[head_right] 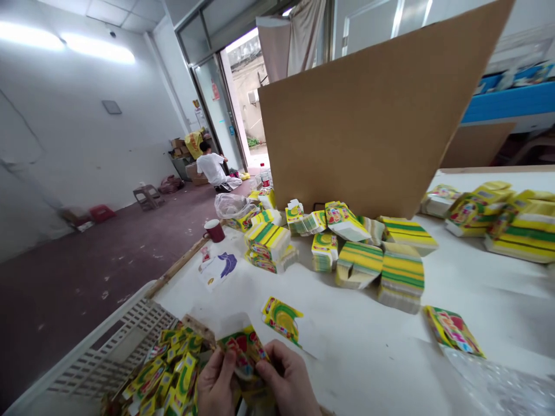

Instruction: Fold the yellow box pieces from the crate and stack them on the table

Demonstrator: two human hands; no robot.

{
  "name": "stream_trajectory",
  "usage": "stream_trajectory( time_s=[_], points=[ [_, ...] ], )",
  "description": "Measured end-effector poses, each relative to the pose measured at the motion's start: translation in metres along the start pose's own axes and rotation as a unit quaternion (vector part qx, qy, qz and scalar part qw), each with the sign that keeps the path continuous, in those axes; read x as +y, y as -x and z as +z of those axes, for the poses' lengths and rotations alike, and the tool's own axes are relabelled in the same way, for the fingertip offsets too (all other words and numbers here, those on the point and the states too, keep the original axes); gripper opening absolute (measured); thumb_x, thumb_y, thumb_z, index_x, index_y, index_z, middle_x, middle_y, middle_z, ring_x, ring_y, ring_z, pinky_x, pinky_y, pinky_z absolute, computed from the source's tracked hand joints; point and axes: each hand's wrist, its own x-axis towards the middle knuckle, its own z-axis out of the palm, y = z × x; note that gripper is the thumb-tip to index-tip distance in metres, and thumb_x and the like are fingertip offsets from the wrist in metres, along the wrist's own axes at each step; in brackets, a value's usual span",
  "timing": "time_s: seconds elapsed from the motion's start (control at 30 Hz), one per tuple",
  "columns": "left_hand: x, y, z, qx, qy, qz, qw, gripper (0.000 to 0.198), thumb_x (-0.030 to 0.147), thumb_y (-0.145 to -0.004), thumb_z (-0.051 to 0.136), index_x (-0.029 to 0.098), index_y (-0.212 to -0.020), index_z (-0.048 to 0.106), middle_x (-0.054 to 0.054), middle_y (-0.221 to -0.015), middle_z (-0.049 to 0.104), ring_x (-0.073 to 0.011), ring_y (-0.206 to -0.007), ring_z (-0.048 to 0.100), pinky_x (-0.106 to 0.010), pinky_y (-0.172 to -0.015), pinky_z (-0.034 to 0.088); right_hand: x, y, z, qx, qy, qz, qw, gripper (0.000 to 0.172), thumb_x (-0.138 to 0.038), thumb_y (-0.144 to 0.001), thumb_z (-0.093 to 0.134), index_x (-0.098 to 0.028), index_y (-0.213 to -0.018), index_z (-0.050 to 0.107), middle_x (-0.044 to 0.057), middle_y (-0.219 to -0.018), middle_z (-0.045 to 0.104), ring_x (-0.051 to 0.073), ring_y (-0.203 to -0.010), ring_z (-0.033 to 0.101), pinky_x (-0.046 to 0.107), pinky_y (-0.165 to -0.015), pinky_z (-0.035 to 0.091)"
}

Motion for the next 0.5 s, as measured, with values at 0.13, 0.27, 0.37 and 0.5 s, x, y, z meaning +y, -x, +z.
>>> stream_trajectory(
  time_s=[0.13, 0.27, 0.37, 0.5],
  points=[
    [0.021, -0.009, -0.016, -0.053, -0.054, 0.052, 0.996, 0.056, 0.061, -0.065, 0.071, 0.015, -0.099, 0.07, -0.012, -0.103, 0.073, -0.0254, -0.094, 0.069, -0.031, -0.08, 0.056, 0.0, 0.0, -0.018, 0.041, 0.209, -0.075, 0.974, 0.027, -0.04, -0.089, 0.053, -0.019, -0.081, 0.066, 0.004, -0.075, 0.065, 0.02, -0.072, 0.057, 0.029, -0.066, 0.042],
    [0.054, -0.012, -0.033, -0.23, -0.243, 0.159, 0.929, 0.085, 0.06, -0.066, 0.07, 0.016, -0.135, 0.046, -0.018, -0.139, 0.05, -0.0334, -0.126, 0.049, -0.043, -0.104, 0.042, -0.013, 0.004, -0.027, -0.001, 0.403, -0.256, 0.879, 0.017, -0.023, -0.091, 0.053, -0.027, -0.096, 0.07, 0.004, -0.081, 0.067, 0.02, -0.076, 0.058, 0.03, -0.069, 0.043],
    [0.063, -0.007, -0.029, -0.331, -0.456, 0.075, 0.823, 0.099, 0.034, -0.047, 0.085, 0.013, -0.135, 0.044, -0.019, -0.135, 0.053, -0.0375, -0.125, 0.049, -0.045, -0.106, 0.039, -0.025, 0.009, -0.02, -0.04, 0.462, -0.337, 0.82, 0.012, -0.024, -0.086, 0.063, -0.031, -0.094, 0.068, 0.001, -0.08, 0.067, 0.019, -0.075, 0.058, 0.03, -0.07, 0.043],
    [0.054, 0.001, -0.014, -0.353, -0.486, 0.083, 0.795, 0.072, 0.035, -0.059, 0.072, 0.016, -0.125, 0.05, -0.013, -0.119, 0.065, -0.0317, -0.11, 0.06, -0.039, -0.096, 0.047, -0.026, 0.016, -0.018, 0.019, 0.438, -0.357, 0.825, 0.04, -0.029, -0.083, 0.065, -0.031, -0.123, 0.057, 0.007, -0.113, 0.063, 0.025, -0.104, 0.056, 0.038, -0.09, 0.044]
  ],
)
